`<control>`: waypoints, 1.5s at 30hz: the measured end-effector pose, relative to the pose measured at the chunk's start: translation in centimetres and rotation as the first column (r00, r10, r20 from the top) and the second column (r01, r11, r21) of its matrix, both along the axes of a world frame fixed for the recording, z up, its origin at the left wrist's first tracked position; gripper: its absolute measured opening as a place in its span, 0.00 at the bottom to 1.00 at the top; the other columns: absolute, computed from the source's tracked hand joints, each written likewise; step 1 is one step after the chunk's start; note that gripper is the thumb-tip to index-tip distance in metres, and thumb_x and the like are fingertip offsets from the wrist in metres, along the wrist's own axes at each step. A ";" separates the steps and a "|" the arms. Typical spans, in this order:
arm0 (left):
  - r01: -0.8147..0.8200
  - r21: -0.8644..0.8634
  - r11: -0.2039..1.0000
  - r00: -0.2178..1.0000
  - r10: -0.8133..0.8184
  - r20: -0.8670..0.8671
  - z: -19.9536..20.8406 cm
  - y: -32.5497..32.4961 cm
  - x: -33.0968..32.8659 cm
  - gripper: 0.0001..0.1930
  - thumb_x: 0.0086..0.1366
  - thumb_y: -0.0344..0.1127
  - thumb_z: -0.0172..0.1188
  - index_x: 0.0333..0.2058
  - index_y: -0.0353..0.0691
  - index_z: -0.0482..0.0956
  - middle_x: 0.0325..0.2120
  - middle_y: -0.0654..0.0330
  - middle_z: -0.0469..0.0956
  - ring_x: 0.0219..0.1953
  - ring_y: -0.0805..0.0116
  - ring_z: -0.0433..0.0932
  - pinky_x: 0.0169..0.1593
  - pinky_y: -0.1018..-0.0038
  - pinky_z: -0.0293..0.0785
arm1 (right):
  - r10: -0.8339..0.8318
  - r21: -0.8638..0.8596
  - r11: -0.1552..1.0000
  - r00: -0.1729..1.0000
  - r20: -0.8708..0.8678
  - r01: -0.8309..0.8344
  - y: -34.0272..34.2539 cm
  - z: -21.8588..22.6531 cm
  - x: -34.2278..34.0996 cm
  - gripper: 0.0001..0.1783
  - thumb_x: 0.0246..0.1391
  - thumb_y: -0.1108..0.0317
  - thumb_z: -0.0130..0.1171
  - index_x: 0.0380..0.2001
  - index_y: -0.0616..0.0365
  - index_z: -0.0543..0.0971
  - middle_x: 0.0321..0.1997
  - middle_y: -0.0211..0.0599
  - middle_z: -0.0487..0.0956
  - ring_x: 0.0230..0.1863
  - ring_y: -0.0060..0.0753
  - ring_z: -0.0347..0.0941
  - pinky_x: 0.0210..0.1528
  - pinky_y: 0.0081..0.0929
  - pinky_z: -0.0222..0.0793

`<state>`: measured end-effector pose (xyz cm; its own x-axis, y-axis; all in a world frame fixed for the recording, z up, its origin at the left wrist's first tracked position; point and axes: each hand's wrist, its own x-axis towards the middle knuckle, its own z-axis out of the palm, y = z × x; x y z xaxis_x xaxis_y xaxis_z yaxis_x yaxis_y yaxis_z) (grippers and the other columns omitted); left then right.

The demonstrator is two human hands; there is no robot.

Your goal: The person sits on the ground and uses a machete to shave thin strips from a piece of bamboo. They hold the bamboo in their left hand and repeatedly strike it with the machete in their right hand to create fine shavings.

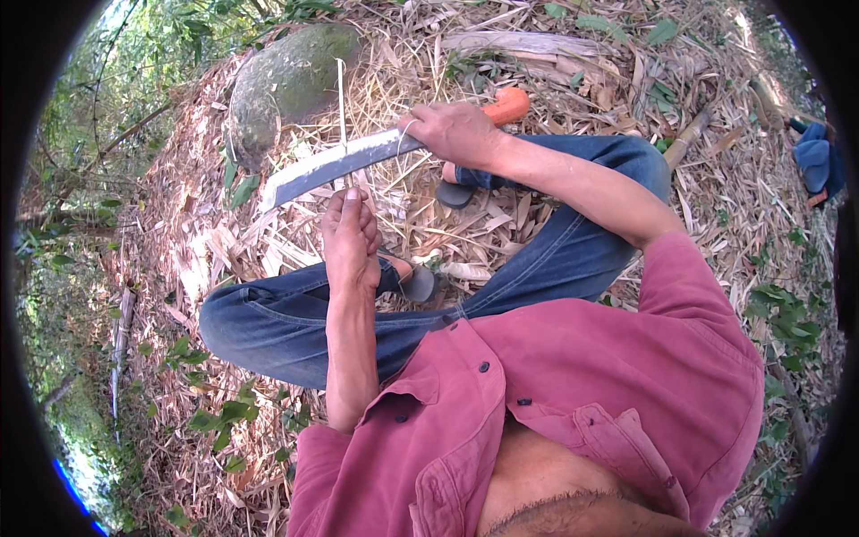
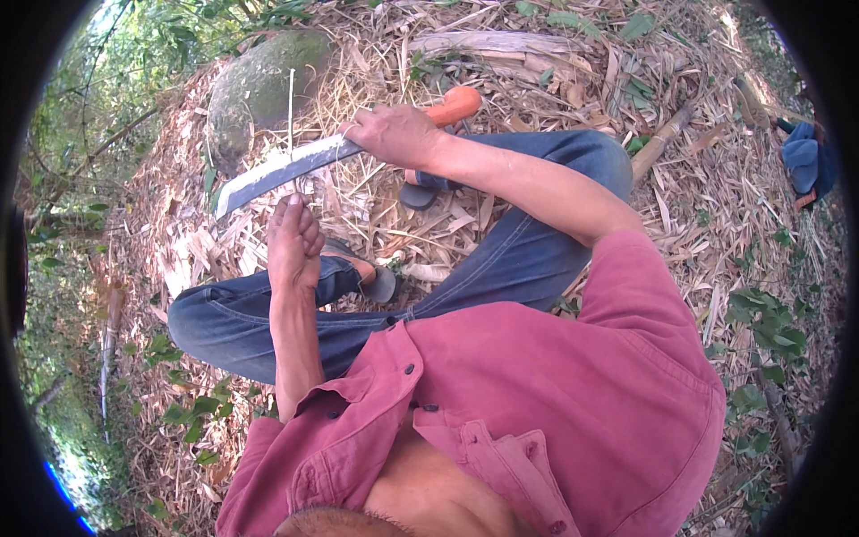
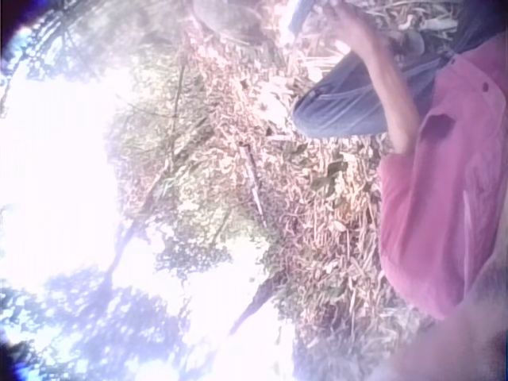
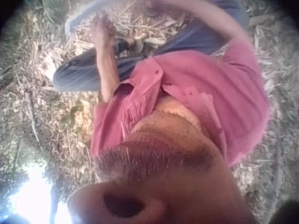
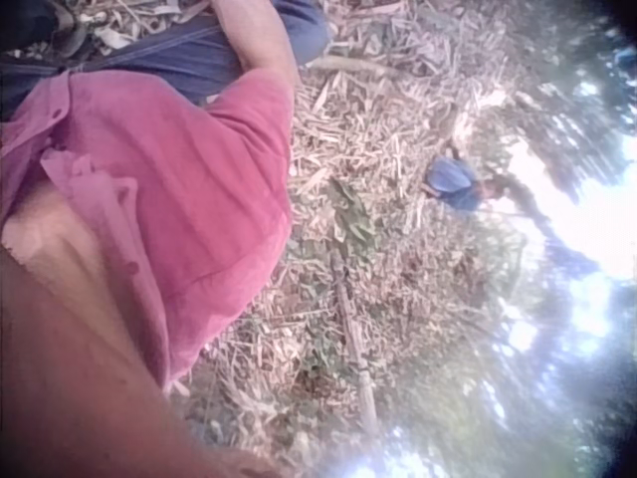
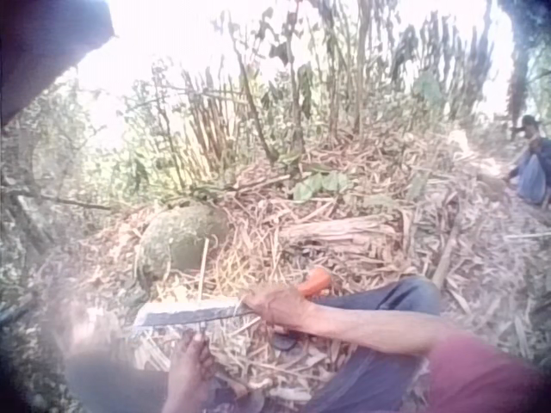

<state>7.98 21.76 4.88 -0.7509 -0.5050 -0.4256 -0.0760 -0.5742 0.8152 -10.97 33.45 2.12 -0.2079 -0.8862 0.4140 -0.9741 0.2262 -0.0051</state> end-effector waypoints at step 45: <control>0.136 -0.120 0.983 0.989 -0.128 0.076 -0.5 2.6 2.7 0.09 0.69 0.37 0.43 0.32 0.43 0.69 0.13 0.76 0.54 0.11 0.87 0.48 0.12 0.86 0.43 | -0.261 0.287 0.934 0.956 0.136 0.214 0.2 0.2 -1.7 0.11 0.61 0.65 0.42 0.33 0.61 0.71 0.27 0.42 0.76 0.25 0.33 0.78 0.21 0.30 0.76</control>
